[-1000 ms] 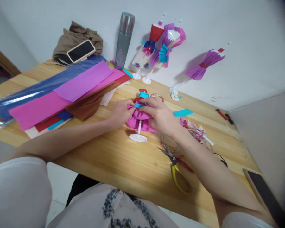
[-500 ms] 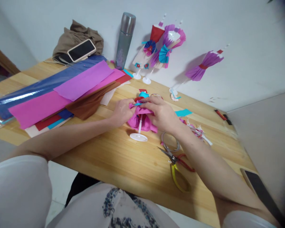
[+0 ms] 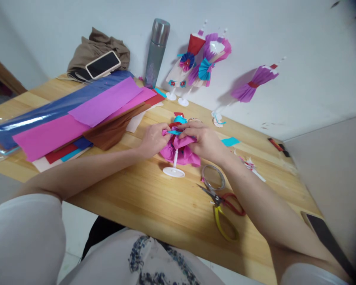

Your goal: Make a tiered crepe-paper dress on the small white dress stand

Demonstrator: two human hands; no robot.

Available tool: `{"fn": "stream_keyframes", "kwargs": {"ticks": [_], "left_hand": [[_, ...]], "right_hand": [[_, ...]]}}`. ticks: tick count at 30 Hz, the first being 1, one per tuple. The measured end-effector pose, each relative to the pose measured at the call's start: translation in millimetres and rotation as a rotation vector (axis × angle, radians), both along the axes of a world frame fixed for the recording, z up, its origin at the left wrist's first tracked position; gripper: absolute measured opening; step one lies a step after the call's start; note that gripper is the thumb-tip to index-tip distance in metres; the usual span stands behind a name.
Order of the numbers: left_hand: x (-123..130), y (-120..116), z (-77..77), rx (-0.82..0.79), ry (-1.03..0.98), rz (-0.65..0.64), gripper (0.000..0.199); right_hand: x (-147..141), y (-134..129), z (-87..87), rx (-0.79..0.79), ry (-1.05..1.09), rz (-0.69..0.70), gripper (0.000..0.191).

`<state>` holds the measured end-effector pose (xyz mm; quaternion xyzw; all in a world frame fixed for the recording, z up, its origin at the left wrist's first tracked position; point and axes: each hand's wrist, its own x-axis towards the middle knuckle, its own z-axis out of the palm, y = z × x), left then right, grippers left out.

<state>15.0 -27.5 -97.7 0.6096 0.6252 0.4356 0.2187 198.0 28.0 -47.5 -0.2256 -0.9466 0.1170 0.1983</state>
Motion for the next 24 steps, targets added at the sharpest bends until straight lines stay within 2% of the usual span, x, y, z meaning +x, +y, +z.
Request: {"fn": "stream_keyframes", "kwargs": {"ticks": [9, 17, 24], "left_hand": [[0.5, -2.3, 1.6, -0.009, 0.016, -0.016, 0.012], [0.8, -2.4, 2.3, -0.019, 0.006, -0.023, 0.013], [1.1, -1.6, -1.0, 0.003, -0.013, -0.025, 0.015]], "right_hand": [[1.3, -3.3, 4.1, 0.038, -0.058, 0.050, 0.029], [-6.5, -15.7, 11.8, 0.168, -0.221, -0.013, 0.030], [-10.8, -14.3, 12.2, 0.145, -0.243, 0.000, 0.025]]}}
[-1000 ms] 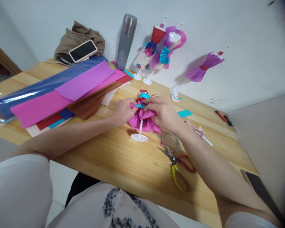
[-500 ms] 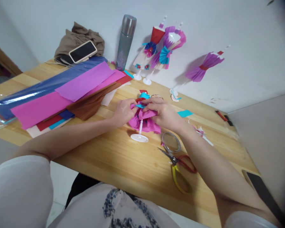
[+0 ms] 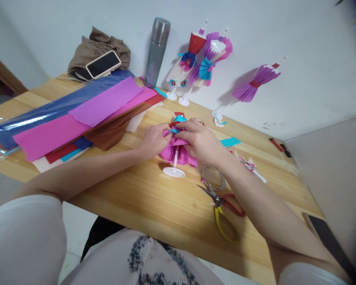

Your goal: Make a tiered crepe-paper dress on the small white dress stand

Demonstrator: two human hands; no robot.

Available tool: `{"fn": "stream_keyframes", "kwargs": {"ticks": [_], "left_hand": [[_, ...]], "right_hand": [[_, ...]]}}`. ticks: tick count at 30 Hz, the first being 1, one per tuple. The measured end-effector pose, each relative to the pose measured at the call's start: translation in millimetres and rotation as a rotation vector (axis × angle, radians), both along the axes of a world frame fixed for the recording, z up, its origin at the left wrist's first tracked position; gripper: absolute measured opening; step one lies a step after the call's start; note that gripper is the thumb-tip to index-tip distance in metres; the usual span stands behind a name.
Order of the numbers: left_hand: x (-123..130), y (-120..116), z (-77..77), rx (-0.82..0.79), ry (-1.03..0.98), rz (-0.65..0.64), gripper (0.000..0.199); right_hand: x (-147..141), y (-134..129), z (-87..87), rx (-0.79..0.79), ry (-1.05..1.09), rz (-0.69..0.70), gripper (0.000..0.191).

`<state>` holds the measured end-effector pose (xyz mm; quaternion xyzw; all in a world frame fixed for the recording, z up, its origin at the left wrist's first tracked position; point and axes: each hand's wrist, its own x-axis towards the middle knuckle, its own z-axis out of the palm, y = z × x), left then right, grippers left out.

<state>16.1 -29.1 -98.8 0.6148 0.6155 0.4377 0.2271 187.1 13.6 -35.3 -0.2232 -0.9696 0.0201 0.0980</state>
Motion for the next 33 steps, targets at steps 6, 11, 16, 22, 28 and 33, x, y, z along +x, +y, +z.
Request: {"fn": "stream_keyframes", "kwargs": {"ticks": [6, 11, 16, 22, 28, 33], "left_hand": [[-0.3, -0.7, -1.4, 0.015, 0.014, -0.010, 0.015], [-2.1, 0.8, -3.0, 0.004, 0.040, 0.004, 0.015], [-2.0, 0.7, -3.0, -0.008, 0.060, 0.025, 0.012], [-2.7, 2.1, -3.3, 0.000, 0.010, 0.036, 0.009], [-1.4, -1.7, -0.5, -0.021, 0.015, 0.030, 0.012], [-1.4, -4.4, 1.3, 0.017, 0.062, 0.002, 0.013]], "right_hand": [[0.9, -4.1, 4.5, -0.007, 0.005, 0.030, 0.025], [14.0, 2.1, 12.1, -0.403, 0.390, -0.014, 0.028], [16.0, 18.0, 5.6, -0.559, 0.514, -0.351, 0.016], [5.1, 11.7, 4.9, -0.336, 0.273, -0.238, 0.008], [-1.1, 11.8, -3.1, -0.228, 0.307, -0.336, 0.015], [-1.7, 14.9, -8.5, -0.341, 0.409, -0.405, 0.015]]}}
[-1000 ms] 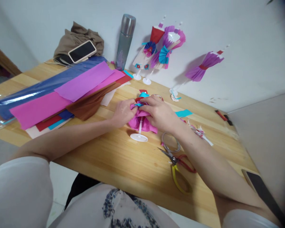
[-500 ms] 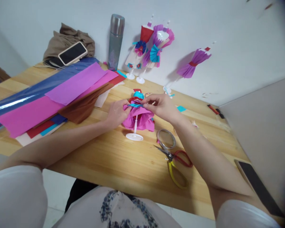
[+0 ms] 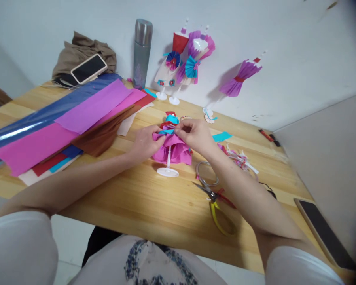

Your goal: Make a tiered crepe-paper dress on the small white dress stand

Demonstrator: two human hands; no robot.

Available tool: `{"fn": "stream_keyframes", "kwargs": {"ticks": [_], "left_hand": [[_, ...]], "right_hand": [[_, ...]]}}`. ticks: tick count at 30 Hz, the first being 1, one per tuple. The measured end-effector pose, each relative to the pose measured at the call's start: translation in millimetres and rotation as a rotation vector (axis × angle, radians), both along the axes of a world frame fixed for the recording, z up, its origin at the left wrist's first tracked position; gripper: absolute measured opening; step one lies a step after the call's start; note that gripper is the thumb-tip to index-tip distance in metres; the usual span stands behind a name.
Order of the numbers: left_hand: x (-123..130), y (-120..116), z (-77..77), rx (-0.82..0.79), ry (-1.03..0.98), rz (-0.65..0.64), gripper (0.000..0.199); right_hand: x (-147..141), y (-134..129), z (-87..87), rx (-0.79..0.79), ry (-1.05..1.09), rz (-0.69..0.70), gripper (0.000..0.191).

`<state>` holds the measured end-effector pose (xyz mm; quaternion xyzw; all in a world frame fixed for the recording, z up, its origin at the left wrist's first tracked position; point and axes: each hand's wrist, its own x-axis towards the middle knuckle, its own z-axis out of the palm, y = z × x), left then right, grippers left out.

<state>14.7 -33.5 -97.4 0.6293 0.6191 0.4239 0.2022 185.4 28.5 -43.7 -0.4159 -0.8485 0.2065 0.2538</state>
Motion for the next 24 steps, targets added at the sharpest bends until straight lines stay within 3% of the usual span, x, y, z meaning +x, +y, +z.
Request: {"fn": "stream_keyframes", "kwargs": {"ticks": [5, 7, 11, 14, 17, 20, 24], "left_hand": [[-0.7, -3.3, 2.0, 0.082, 0.010, -0.042, 0.015], [-2.5, -6.6, 2.1, 0.144, 0.018, -0.047, 0.024], [-6.5, -13.4, 1.8, 0.419, 0.156, -0.136, 0.045], [-6.5, -13.2, -0.1, 0.524, 0.318, -0.212, 0.030], [-6.1, -7.3, -6.5, 0.590, 0.448, -0.173, 0.009], [-8.3, -1.2, -15.1, 0.690, 0.527, -0.151, 0.014], [-10.6, 0.4, -21.0, 0.695, 0.545, -0.158, 0.015]], "right_hand": [[-0.4, 0.1, -1.7, -0.009, 0.041, -0.013, 0.014], [-0.4, 0.6, -2.7, -0.017, 0.045, -0.024, 0.014], [-0.7, 1.7, -4.2, -0.031, 0.045, -0.031, 0.016], [-1.3, 1.9, -4.9, -0.044, 0.036, -0.024, 0.016], [-1.7, 1.7, -5.9, -0.053, 0.029, -0.018, 0.014], [-1.8, 1.9, -6.8, -0.045, 0.021, -0.022, 0.014], [-1.6, 3.6, -7.5, -0.019, 0.029, -0.027, 0.016]]}}
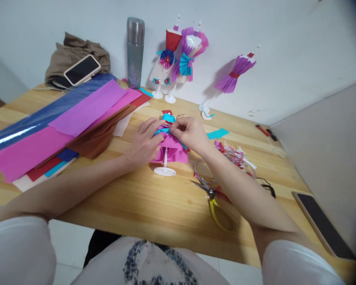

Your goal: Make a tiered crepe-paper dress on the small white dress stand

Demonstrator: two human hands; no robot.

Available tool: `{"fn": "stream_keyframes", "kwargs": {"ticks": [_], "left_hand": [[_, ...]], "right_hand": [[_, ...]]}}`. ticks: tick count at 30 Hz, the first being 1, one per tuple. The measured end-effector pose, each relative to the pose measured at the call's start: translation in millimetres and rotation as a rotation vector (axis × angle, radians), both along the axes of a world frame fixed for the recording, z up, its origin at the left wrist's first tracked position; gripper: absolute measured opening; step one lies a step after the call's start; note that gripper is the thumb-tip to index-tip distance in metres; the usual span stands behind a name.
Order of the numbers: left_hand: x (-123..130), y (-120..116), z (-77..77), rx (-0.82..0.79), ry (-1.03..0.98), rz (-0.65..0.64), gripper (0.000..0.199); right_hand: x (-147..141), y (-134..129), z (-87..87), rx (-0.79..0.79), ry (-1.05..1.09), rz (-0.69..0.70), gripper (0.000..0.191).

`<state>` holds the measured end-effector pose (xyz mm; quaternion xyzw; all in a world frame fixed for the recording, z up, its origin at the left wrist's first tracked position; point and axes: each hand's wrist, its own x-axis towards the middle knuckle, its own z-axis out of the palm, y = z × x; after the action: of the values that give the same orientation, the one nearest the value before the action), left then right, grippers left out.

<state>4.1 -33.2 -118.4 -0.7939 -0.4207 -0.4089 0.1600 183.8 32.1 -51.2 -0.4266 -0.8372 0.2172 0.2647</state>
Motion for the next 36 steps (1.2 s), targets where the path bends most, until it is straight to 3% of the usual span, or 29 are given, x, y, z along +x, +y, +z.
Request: {"fn": "stream_keyframes", "kwargs": {"ticks": [9, 22, 25, 31, 36], "left_hand": [[4.9, -3.7, 4.6, 0.073, 0.026, -0.022, 0.012], [5.0, -4.0, 4.7, 0.039, 0.023, -0.064, 0.016], [5.5, -4.6, 5.5, 0.010, 0.026, -0.059, 0.016], [4.1, -4.4, 3.1, -0.022, 0.018, -0.029, 0.014], [5.3, -5.8, 3.2, 0.025, -0.010, -0.055, 0.016]], "right_hand": [[0.5, 2.3, -1.9, 0.067, 0.012, -0.017, 0.016], [-1.7, 1.2, -2.8, 0.142, -0.035, -0.090, 0.016], [-1.3, 0.3, -0.8, 0.144, -0.051, -0.096, 0.016], [7.2, -9.4, 8.4, 0.119, -0.171, 0.020, 0.006], [13.1, -15.2, 9.6, 0.153, -0.223, -0.053, 0.011]]}}
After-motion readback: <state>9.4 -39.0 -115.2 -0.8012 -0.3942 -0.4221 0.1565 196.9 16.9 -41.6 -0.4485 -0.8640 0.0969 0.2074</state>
